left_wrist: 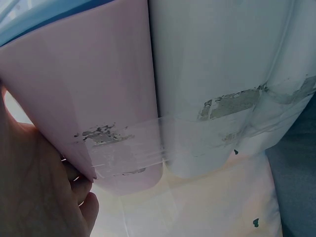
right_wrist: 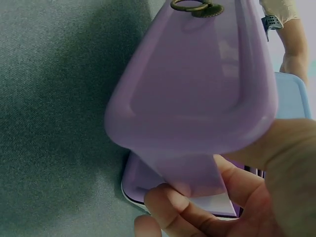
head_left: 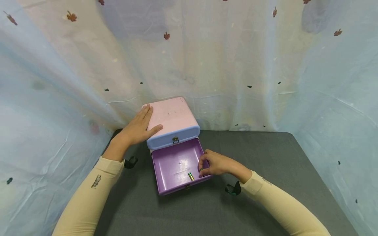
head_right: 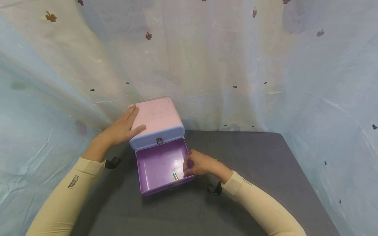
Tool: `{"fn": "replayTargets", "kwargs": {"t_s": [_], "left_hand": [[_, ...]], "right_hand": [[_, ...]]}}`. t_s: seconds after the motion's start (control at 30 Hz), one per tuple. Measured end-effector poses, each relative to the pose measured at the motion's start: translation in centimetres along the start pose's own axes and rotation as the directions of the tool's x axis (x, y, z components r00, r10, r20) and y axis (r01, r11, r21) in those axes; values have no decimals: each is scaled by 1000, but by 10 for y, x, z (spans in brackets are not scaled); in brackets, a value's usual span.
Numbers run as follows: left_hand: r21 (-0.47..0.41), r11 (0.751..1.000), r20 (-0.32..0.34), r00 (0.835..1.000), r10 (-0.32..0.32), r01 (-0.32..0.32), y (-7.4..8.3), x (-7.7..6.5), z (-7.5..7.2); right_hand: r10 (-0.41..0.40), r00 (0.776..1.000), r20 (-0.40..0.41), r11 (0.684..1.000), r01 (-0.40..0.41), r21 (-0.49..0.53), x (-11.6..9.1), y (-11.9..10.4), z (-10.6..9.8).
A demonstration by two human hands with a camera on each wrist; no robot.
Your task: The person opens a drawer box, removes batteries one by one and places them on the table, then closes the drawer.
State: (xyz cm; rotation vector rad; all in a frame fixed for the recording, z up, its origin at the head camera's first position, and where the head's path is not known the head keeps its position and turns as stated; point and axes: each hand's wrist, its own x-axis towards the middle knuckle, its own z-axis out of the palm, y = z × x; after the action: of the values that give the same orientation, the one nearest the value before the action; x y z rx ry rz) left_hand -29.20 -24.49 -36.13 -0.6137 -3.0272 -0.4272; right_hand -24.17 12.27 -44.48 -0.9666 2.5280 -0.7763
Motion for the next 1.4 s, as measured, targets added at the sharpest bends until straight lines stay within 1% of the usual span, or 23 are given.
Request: {"fn": "replayTargets", "kwargs": {"t_s": [0.13,0.23,0.37,0.47,0.8,1.03,1.13,1.23,1.33,1.4], "left_hand": [[2,1000,-1,1000,2,-2,0,0,0],[3,1000,-1,1000,2,-2,0,1,0],[-1,1000,2,1000,-3,3,-1,1,0],[-5,1000,4,1000,-6,6,-2,1,1],[-6,1000,4,1000,-1,1,-2,1,1],[-3,1000,7,1000,-3,3,-2,1,0],[-1,1000,5,1000,-2,2,-2,1,1],[-3,1000,2,1000,1,-1,-3,1,1],[-5,1000,-1,1000,4,-4,-2,1,1],[-5,1000,-2,1000,5,-5,-2,1,1]], "right_hand": [[1,1000,-8,1000,-1,8,0,1,1],[-20,1000,-25,1000,20,15,-1,1,1],[-69,994,-79,998,70,8,-2,1,1],[-84,989,-122,996,83,-11,-2,2,0],[-46,978,-204,998,39,-39,-3,-3,-1],[-16,967,-253,1000,15,-6,-3,-8,-3],[-35,959,-282,999,35,-6,-3,-9,-4],[-70,951,-301,997,74,-1,-4,-10,-5],[-103,946,-307,994,108,2,-4,-11,-6],[-113,947,-300,993,120,5,-3,-11,-7]]}}
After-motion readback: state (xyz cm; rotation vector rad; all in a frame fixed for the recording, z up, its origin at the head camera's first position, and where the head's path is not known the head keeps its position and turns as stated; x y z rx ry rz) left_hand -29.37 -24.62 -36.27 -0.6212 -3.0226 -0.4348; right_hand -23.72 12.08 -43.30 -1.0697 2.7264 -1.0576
